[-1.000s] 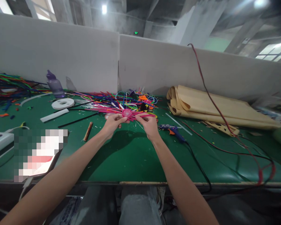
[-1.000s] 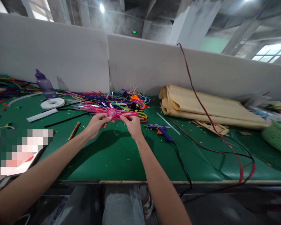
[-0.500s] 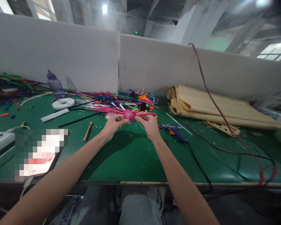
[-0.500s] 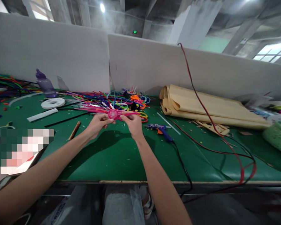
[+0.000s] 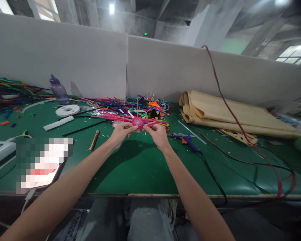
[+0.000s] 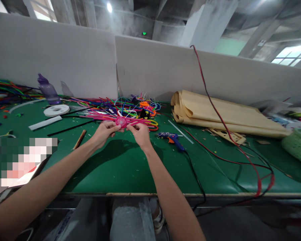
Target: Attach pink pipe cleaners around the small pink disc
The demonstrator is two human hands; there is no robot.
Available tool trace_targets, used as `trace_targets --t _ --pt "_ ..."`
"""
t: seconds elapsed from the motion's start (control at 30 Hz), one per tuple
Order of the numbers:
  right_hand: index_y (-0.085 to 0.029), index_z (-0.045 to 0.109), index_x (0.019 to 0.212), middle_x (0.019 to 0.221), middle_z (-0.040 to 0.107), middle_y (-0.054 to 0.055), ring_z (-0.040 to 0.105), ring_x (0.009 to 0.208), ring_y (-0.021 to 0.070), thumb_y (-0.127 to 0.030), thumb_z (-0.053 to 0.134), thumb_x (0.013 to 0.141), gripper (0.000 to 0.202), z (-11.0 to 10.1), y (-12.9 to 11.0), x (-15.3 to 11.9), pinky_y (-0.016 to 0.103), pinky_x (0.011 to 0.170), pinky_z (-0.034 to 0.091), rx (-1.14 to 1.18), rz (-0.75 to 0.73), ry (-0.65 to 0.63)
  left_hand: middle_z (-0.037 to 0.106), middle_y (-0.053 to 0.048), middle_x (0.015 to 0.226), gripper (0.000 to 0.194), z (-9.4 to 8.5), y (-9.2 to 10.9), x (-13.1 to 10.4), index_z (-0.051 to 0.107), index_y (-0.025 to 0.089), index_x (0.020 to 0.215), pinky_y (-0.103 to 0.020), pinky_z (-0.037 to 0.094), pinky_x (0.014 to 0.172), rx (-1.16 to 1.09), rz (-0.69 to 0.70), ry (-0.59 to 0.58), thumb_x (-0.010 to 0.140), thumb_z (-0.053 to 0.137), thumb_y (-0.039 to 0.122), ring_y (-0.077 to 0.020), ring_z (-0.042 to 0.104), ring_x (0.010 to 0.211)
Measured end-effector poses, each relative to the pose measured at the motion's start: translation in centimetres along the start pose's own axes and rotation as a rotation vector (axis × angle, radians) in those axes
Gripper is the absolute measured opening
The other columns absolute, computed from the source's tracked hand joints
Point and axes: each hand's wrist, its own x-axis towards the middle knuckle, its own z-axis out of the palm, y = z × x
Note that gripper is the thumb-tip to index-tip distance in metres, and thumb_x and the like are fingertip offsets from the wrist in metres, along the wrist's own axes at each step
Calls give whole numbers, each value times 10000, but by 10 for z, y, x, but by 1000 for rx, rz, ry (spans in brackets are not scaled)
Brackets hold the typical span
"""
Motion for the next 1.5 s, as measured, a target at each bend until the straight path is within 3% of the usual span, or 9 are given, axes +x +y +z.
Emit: trace_targets --t 0.3,0.47,0.63,0.8,0.9,1.1,1.2,1.4,1.5 --pt "-160 690 710 708 695 62 645 692 198 -395 624 743 246 3 -4 -3 317 676 506 -38 -36 78 699 -80 704 283 0 0 0 705 150 758 -235 309 459 49 25 -5 634 730 403 -138 574 581" --pt "-182 669 803 816 701 44 639 639 161 -365 641 725 201 5 -13 -4 300 650 517 82 -42 100 697 -83 700 292 -1 -1 0 704 150 758 -233 329 467 50 -12 -24 607 752 396 -156 602 620" --pt "-176 684 908 818 714 53 667 692 185 -388 617 739 280 2 -10 -1 278 587 492 109 24 19 703 -97 722 271 -2 -2 0 706 156 795 -234 362 489 62 -31 -59 638 735 375 -183 636 685" --pt "-165 688 829 677 702 49 663 606 194 -408 625 738 267 0 -6 0 261 503 444 121 47 -13 699 -93 722 251 -2 -1 -1 705 151 784 -262 398 536 101 0 -88 658 715 367 -194 636 689" --pt "-178 675 806 666 700 41 667 617 202 -397 627 741 234 -1 -7 0 266 502 446 119 22 26 689 -77 733 212 -1 -1 -1 702 159 754 -289 430 625 208 98 13 665 709 351 -194 620 718" --pt "-186 654 802 668 700 37 678 642 210 -353 630 736 181 -3 -4 2 279 524 468 196 27 227 673 -51 912 136 0 8 -8 702 219 773 -293 403 839 369 428 382 646 743 244 -209 566 954" --pt "-177 649 807 671 699 37 680 645 207 -324 660 705 179 -1 0 3 268 519 463 291 69 284 679 -40 822 62 4 15 -16 706 220 733 -292 406 835 449 502 360 700 702 273 -202 587 894" --pt "-159 652 786 725 706 44 683 694 203 -319 707 649 218 8 2 1 249 526 464 380 177 258 707 -56 1008 271 11 5 -13 726 205 954 -337 414 904 317 274 148 737 658 353 -220 608 975" --pt "-164 650 805 736 708 38 686 686 195 -322 712 648 231 12 0 -2 240 532 456 424 210 185 714 -61 960 311 11 -6 -5 728 180 925 -343 439 859 46 100 175 675 715 364 -206 613 914"
